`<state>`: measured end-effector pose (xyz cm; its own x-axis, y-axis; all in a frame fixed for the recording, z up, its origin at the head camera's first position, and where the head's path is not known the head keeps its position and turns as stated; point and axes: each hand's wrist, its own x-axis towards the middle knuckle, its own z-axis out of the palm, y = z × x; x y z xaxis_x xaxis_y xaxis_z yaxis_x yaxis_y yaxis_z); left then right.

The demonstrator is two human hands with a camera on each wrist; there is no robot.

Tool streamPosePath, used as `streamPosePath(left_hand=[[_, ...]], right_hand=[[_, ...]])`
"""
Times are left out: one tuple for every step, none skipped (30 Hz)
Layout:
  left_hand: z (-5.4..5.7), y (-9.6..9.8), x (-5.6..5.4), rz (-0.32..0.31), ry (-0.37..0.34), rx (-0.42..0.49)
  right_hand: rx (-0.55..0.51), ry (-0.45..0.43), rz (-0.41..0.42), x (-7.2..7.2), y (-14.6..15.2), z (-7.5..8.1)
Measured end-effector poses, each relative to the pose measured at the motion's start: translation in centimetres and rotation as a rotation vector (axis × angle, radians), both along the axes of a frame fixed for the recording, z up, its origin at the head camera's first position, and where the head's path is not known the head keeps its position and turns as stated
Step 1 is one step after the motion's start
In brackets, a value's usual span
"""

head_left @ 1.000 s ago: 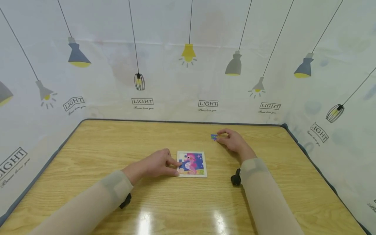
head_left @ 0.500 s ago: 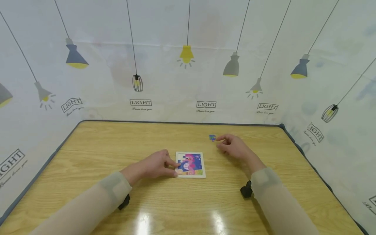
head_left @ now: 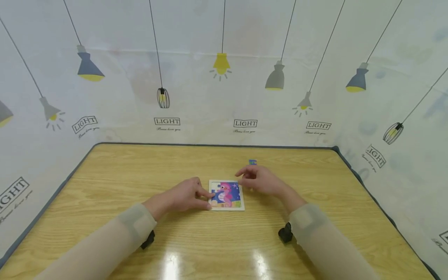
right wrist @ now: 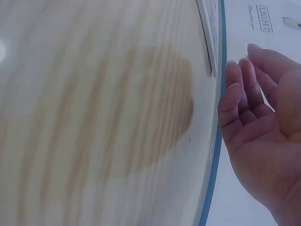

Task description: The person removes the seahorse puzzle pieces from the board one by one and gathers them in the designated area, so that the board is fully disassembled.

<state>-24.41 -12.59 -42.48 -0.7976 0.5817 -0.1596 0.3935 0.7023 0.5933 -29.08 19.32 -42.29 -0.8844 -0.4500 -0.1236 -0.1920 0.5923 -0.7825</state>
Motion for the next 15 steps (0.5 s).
streamPosePath(left_hand=[[0.0, 0.0, -0.1, -0.001, 0.001, -0.002], [0.0, 0.0, -0.1, -0.003, 0.002, -0.002], [-0.1, 0.0, -0.1, -0.004, 0.001, -0.002], [-0.1, -0.1, -0.2, -0.003, 0.001, -0.004], [-0.1, -0.1, -0.2, -0.004, 0.001, -0.005], [-0.2, -0.1, -0.2, -0.004, 0.001, -0.005], [-0.2, -0.1, -0.2, -0.006, 0.003, -0.002], [-0.2, -0.1, -0.2, -0.008, 0.004, 0.0], [-0.2, -0.1, -0.2, -0.009, 0.004, 0.001], [-0.2, -0.2, -0.3, -0.011, 0.007, 0.002], [-0.3, -0.2, -0.3, -0.014, 0.007, 0.007], [-0.3, -0.2, -0.3, -0.016, 0.008, 0.01], [-0.3, -0.2, -0.3, -0.015, 0.007, 0.015], [-0.4, -0.3, -0.3, -0.013, 0.006, 0.016], [-0.4, -0.3, -0.3, -0.013, 0.005, 0.019]], right_hand=[[0.006, 0.001, 0.01, 0.0, -0.5, 0.1], [0.011, 0.005, 0.02, 0.0, -0.9, 0.1], [0.012, 0.009, 0.032, -0.1, -1.2, 0.1], [0.014, 0.009, 0.042, -0.1, -1.6, 0.1], [0.013, 0.005, 0.05, -0.1, -1.9, 0.0], [0.014, 0.003, 0.058, -0.2, -2.1, 0.0], [0.016, 0.0, 0.062, -0.2, -2.4, -0.1], [0.017, 0.002, 0.068, -0.2, -2.6, -0.1], [0.017, 0.001, 0.078, -0.3, -2.8, -0.2], [0.019, 0.0, 0.086, -0.4, -2.9, -0.2], [0.02, -0.003, 0.099, -0.5, -3.1, -0.3], [0.027, -0.001, 0.115, -0.5, -3.2, -0.3], [0.035, -0.002, 0.133, -0.6, -3.3, -0.3], [0.042, -0.008, 0.15, -0.7, -3.4, -0.3], [0.05, -0.017, 0.17, -0.8, -3.5, -0.3]])
